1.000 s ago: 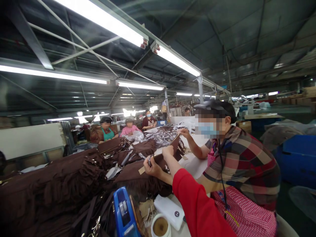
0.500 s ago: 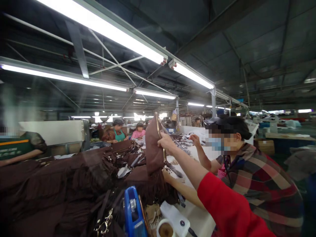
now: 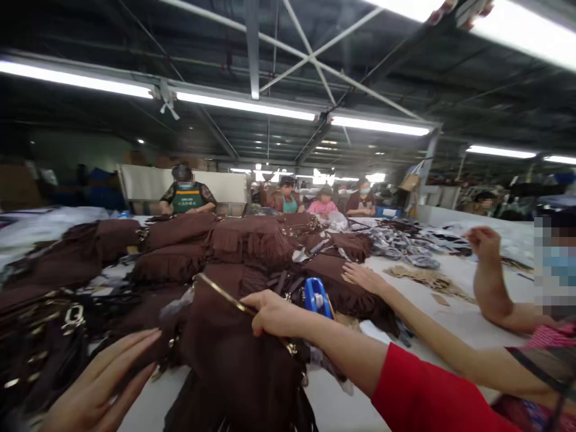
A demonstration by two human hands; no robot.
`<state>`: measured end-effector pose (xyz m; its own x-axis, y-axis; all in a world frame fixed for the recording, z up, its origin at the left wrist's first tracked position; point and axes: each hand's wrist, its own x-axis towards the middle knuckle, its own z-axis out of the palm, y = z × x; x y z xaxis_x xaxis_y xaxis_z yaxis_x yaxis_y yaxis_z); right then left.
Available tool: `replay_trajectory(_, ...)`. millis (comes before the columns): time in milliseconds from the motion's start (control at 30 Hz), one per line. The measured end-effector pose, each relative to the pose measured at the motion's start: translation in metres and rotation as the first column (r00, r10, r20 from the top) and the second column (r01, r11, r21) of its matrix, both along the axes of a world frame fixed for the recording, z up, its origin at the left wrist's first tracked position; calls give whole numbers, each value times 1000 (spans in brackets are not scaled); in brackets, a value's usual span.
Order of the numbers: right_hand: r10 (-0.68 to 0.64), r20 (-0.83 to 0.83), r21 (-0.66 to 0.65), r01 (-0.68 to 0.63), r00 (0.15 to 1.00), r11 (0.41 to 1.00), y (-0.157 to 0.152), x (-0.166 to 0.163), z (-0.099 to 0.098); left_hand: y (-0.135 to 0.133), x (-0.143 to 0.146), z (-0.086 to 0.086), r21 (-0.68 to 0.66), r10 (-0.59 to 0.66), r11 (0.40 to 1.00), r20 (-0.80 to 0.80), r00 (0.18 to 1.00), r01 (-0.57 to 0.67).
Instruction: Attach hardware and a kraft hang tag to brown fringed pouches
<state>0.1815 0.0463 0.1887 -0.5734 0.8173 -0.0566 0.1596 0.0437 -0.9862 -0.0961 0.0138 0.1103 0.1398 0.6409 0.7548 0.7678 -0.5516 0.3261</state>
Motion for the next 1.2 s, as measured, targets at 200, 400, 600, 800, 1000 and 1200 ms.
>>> replay_trajectory(200, -27, 134, 53, 20, 991, 998, -12, -46, -68, -3, 11, -2, -391, 113, 914, -11, 994, -109)
replay_trajectory(400, -90, 57, -92, 95, 994, 991, -10, -44, -63, -3, 28, -15, -514, 41, 857, 106, 994, 19)
replay_trajectory(600, -157, 31, -191, 160, 987, 968, -8, -34, -64, 5, 49, -21, -560, 7, 826, 115, 993, 59)
replay_trajectory(800, -162, 6, -229, 159, 987, 960, -9, -26, -72, 6, 51, -24, -607, 18, 792, 125, 992, 62)
replay_trajectory(1000, -114, 123, 51, 109, 986, 993, -44, -38, -65, 21, 50, -9, -673, 269, 738, 360, 893, 49)
replay_trajectory(1200, -67, 205, 357, -11, 976, 934, -100, -59, -77, 11, 51, -8, -664, 263, 612, 683, 681, 429)
